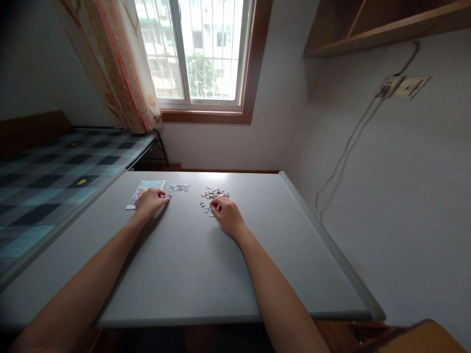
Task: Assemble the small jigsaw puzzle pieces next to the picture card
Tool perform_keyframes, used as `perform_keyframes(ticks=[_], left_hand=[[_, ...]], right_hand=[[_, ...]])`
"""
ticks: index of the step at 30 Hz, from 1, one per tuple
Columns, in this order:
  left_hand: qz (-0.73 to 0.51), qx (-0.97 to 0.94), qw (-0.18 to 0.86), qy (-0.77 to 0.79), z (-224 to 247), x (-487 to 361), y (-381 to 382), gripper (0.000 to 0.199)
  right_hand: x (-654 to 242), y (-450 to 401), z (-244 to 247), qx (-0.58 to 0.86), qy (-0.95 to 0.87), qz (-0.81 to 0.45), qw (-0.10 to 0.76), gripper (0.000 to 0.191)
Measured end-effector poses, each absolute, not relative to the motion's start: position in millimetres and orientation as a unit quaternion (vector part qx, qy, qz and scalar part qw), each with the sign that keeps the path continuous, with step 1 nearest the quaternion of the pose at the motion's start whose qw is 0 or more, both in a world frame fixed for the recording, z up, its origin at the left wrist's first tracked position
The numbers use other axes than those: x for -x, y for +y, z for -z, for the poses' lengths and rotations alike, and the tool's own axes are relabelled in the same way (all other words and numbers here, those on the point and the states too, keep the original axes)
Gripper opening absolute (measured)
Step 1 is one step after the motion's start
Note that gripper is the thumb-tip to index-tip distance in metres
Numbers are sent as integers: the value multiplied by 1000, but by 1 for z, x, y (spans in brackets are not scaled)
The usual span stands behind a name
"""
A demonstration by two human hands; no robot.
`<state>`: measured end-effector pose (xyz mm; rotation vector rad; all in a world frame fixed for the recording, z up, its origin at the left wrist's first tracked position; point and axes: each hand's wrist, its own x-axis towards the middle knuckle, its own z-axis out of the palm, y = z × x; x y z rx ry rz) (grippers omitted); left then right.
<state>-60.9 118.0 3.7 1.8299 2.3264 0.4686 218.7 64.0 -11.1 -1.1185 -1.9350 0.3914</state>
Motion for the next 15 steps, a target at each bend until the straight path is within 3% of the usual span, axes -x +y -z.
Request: perform_keyframes(ticks=[15], left_hand=[[-156,-614,58,771,2,61,120,29]], right_hand=[[-218,65,12,440,-773,-152,431,11]])
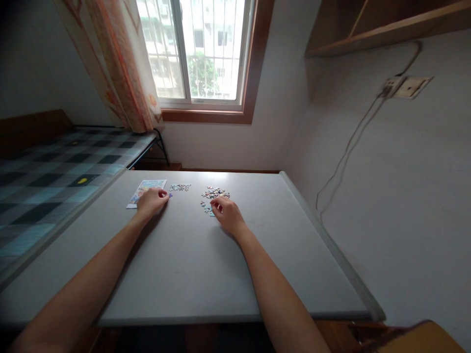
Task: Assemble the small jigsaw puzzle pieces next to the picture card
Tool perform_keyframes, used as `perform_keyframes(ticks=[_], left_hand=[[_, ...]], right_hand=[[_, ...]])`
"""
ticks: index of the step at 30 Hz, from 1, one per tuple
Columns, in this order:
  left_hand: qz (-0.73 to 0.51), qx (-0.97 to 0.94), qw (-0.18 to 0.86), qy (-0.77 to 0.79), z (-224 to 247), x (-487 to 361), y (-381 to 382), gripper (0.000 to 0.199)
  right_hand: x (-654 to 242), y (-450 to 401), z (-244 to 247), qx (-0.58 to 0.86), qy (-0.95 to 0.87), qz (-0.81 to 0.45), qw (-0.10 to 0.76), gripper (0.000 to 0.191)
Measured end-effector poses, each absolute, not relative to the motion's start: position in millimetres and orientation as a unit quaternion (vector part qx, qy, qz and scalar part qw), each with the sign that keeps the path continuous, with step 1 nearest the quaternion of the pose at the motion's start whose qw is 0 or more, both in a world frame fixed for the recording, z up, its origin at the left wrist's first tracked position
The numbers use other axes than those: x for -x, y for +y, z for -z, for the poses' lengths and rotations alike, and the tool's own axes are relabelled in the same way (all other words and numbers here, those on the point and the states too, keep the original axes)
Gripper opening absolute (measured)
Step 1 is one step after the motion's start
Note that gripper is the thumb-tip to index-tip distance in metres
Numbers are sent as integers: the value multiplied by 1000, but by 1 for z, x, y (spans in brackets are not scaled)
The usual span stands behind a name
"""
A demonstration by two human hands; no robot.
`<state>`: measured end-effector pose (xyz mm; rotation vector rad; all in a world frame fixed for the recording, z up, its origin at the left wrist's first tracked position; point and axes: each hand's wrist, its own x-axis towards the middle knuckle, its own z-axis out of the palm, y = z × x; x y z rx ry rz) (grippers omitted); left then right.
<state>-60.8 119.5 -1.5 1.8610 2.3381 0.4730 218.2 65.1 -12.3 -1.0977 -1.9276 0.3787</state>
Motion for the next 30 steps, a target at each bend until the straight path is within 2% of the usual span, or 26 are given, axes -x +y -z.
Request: perform_keyframes(ticks=[30], left_hand=[[-184,-610,37,770,8,58,119,28]], right_hand=[[-218,65,13,439,-777,-147,427,11]])
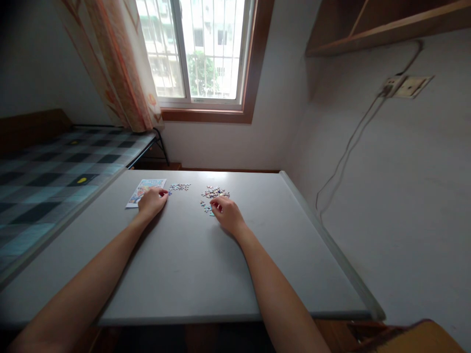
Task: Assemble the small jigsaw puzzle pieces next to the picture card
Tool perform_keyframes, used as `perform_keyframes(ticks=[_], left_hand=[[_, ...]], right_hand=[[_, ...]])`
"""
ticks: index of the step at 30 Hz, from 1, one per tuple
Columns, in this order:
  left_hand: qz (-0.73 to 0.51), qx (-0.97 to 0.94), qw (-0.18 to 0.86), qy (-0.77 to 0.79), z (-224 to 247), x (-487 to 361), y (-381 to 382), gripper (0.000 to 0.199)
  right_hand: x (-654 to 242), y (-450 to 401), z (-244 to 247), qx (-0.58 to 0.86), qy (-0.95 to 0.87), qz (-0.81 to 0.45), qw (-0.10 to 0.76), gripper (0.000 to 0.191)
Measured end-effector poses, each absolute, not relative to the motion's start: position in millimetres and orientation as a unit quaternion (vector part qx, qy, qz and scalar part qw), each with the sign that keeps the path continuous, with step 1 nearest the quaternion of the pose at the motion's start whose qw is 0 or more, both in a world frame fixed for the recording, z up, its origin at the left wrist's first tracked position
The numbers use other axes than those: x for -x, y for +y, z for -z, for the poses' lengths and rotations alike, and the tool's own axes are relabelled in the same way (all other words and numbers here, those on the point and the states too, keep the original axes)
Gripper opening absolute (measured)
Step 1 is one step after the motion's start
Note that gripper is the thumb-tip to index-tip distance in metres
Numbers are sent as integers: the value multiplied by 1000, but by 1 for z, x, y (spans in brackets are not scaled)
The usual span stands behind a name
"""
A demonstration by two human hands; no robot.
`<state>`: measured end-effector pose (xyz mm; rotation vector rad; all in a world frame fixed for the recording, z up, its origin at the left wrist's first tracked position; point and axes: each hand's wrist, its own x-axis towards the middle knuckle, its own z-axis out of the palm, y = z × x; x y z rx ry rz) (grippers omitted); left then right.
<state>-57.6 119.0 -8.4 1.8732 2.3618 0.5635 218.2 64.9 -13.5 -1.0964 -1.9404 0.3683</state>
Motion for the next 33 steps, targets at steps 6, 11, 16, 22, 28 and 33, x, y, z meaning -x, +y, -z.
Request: perform_keyframes(ticks=[6,11,16,22,28,33], left_hand=[[-186,-611,35,769,8,56,118,27],[-195,-610,42,767,6,55,116,27],[-239,-605,39,758,5,55,116,28],[-295,-692,31,658,1,36,110,26],[-205,-805,86,550,8,0,90,32],[-146,-834,97,524,12,-9,81,36]], right_hand=[[-218,64,12,443,-776,-151,423,11],[-218,64,12,446,-777,-151,418,12],[-218,65,14,446,-777,-156,417,12],[-220,67,16,470,-773,-156,398,11],[-223,70,21,497,-776,-163,353,9],[-222,68,25,491,-804,-143,304,21]])
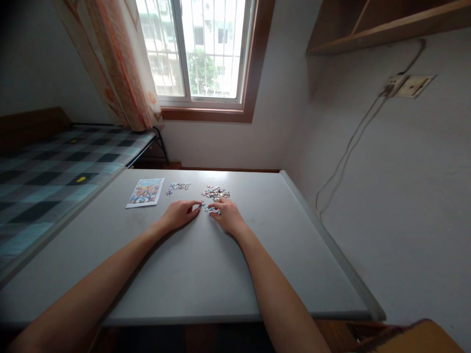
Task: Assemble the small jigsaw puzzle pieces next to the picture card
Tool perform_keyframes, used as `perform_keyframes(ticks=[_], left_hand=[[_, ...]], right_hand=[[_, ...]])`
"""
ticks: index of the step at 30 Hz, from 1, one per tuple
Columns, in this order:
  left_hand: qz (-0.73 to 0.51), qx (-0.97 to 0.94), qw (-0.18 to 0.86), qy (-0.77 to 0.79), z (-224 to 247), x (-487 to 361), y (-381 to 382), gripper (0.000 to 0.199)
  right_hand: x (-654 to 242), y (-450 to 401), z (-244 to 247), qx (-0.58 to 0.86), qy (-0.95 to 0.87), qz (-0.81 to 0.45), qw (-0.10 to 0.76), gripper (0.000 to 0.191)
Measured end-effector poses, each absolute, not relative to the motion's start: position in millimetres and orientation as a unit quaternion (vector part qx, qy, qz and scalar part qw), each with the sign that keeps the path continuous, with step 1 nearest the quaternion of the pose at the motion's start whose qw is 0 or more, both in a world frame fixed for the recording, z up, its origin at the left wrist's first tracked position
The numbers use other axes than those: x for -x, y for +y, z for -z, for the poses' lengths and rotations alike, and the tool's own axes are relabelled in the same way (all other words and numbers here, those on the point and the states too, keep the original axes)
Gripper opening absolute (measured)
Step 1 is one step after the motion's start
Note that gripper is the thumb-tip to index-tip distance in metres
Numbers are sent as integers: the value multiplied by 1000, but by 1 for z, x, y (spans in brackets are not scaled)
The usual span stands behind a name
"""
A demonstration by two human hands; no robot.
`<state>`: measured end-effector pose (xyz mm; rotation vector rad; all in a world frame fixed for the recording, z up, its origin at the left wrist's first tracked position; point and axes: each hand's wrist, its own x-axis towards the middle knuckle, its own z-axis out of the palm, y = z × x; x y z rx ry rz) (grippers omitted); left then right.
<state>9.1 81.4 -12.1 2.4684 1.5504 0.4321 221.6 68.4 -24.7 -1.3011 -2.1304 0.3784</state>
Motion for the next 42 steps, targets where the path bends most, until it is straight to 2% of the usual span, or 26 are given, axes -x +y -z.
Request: perform_keyframes(ticks=[3,10,16,20,25,29,32,42], left_hand=[[-137,-835,94,524,11,-10,81,38],[-130,-833,103,529,7,-12,78,38],[-138,-836,89,523,9,-11,79,37],[-143,-839,92,517,8,-11,78,36],[-145,-834,101,523,9,-11,79,33],[-150,-827,92,533,12,-11,80,34],[-147,-829,90,532,12,-11,80,36],[-161,-814,92,551,10,-12,80,29]], right_hand=[[-220,67,26,498,-812,-123,278,24],[-222,68,27,507,-808,-109,280,15],[-221,63,24,507,-818,-92,256,27],[-219,60,22,493,-830,-90,243,22],[-219,62,25,483,-829,-89,266,15],[-221,66,29,487,-821,-86,284,20],[-222,67,30,491,-820,-87,281,19],[-220,64,25,503,-815,-90,274,16]])
